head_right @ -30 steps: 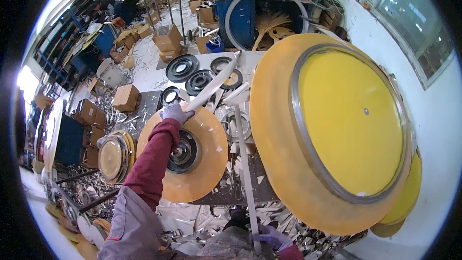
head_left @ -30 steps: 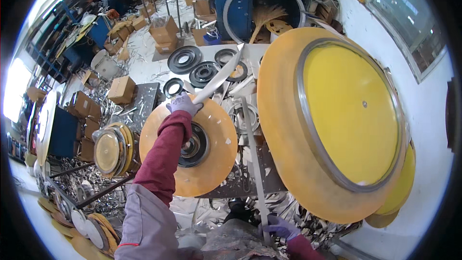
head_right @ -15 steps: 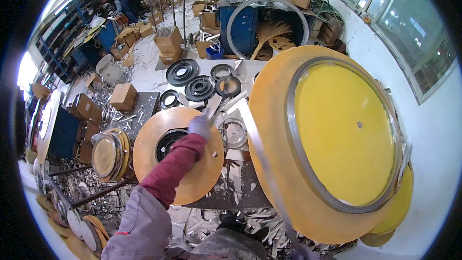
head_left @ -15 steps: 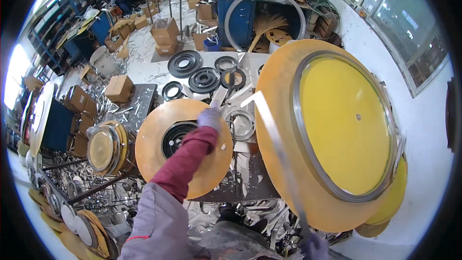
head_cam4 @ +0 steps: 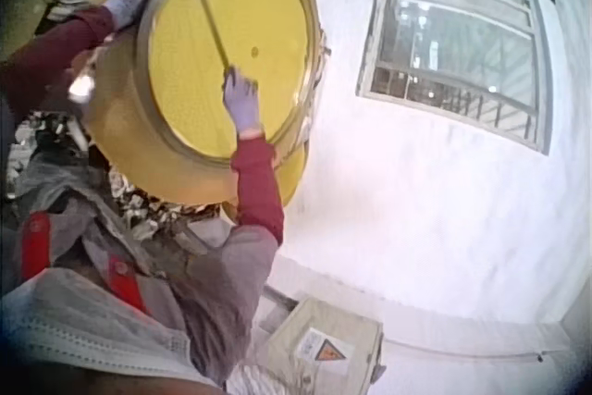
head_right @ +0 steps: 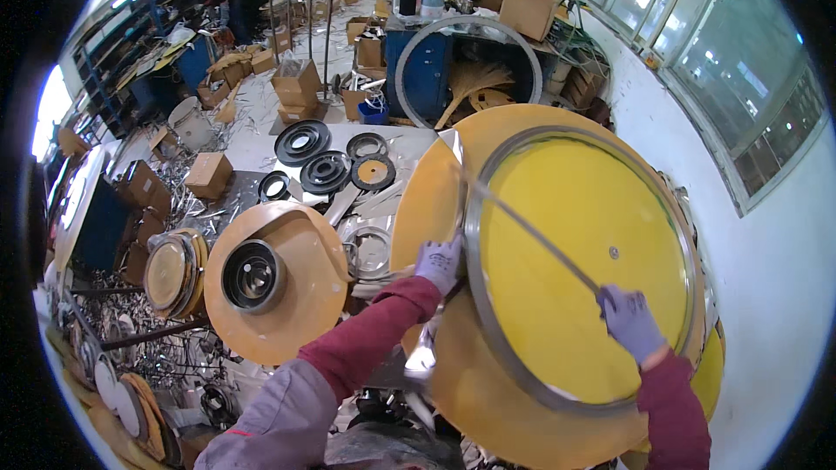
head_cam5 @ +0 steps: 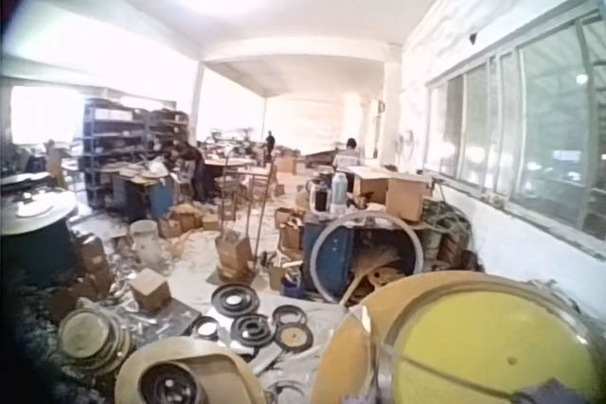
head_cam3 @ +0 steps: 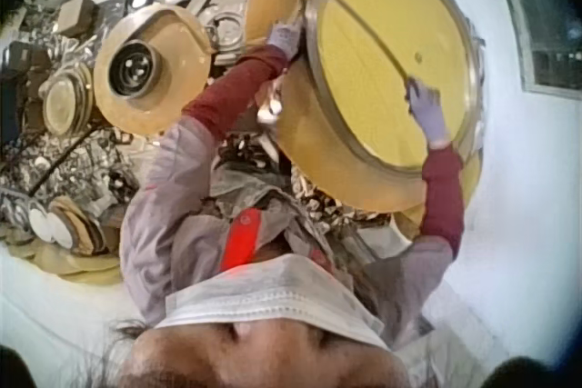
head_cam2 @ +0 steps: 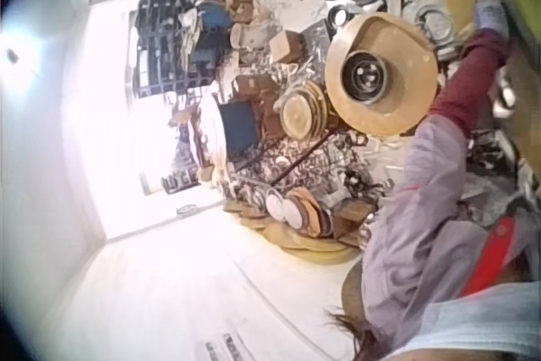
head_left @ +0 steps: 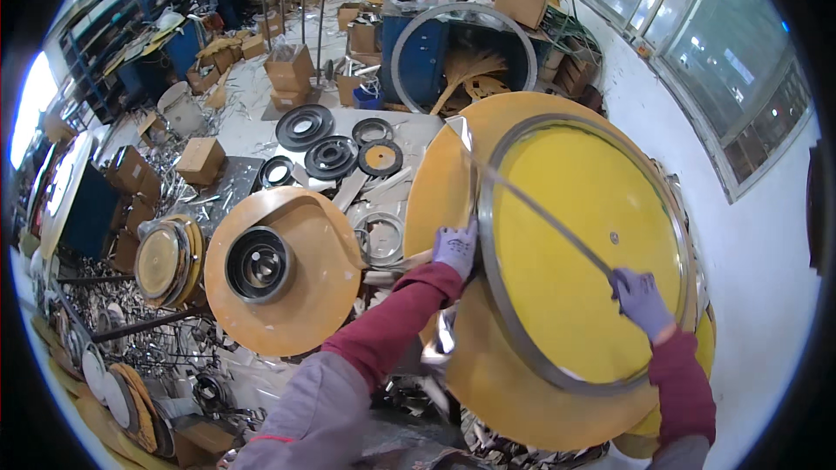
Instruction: Winding thin metal or plastic strips onto large yellow reels on a stand.
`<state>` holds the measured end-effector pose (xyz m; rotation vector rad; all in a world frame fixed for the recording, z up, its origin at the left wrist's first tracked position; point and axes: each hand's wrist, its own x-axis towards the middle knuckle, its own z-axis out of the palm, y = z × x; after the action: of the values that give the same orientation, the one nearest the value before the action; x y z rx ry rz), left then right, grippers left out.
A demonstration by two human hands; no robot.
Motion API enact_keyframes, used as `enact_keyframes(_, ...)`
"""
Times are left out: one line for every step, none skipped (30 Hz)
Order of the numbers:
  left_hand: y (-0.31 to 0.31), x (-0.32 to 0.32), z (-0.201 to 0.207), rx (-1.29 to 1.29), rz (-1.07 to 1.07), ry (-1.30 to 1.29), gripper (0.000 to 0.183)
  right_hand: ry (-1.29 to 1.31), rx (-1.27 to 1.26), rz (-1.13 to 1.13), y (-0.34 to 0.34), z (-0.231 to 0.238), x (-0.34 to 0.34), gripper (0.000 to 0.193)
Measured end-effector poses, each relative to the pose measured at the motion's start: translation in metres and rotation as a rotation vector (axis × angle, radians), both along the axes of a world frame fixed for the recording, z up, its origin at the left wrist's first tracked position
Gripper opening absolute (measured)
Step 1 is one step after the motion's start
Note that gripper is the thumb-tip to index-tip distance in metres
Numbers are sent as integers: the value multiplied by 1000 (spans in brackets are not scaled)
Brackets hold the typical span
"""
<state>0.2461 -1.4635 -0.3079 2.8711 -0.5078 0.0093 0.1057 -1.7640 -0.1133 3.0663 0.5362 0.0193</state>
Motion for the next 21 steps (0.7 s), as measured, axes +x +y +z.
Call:
enact_keyframes(3,3,6,16,12,78,57,25,9,-6,-20,-13,32,12)
enact_keyframes(6,6,3,26,29,69,57,-12,61,-101,-36,-31,66,11)
enact_keyframes(11,7,-1,114,100,-26,75,-47,120,-192,-49,-50,101,10)
enact_keyframes(13,10,-4,193,151,-121,94,-72,158,-224,-71,-66,132,10)
enact_keyframes(20,9,4,197,206,-88,96,-85,204,-251,-89,-80,158,11)
enact_keyframes(34,2,17,211,276,-54,97,15,338,-386,-84,-80,181,12)
enact_keyframes(46,-9,28,237,302,-53,97,121,468,-513,-76,-80,196,13)
enact_keyframes(34,-13,36,205,324,-61,99,108,460,-543,-143,-106,209,13)
enact_keyframes(18,-14,40,167,335,-67,100,-247,286,-400,-213,-131,213,15)
enact_keyframes(7,-19,39,141,257,-73,100,-576,94,-233,-257,-158,217,18)
enact_keyframes(19,-34,34,167,240,-71,101,-559,134,-214,-243,-167,223,18)
enact_keyframes(30,-52,35,188,251,-68,97,-346,413,-435,-219,-159,222,18)
enact_keyframes(31,-72,36,168,222,-76,94,-124,657,-668,-213,-148,216,19)
enact_keyframes(25,-89,34,130,171,-86,92,-132,656,-680,-231,-149,208,19)
enact_keyframes(22,-106,31,92,149,-68,90,-147,699,-727,-251,-152,198,19)
enact_keyframes(18,-125,27,50,122,-46,87,-162,739,-777,-273,-156,185,20)
enact_keyframes(15,-144,25,18,112,-8,82,-162,741,-786,-288,-160,172,20)
enact_keyframes(13,-162,23,-13,109,31,77,-141,827,-833,-299,-162,160,19)
enact_keyframes(9,-176,21,-11,108,35,77,-120,911,-878,-310,-165,148,19)
enact_keyframes(6,-189,19,-29,118,96,72,-116,913,-877,-318,-169,139,19)
enact_keyframes(6,-199,22,-43,132,157,66,-134,942,-890,-322,-175,129,19)
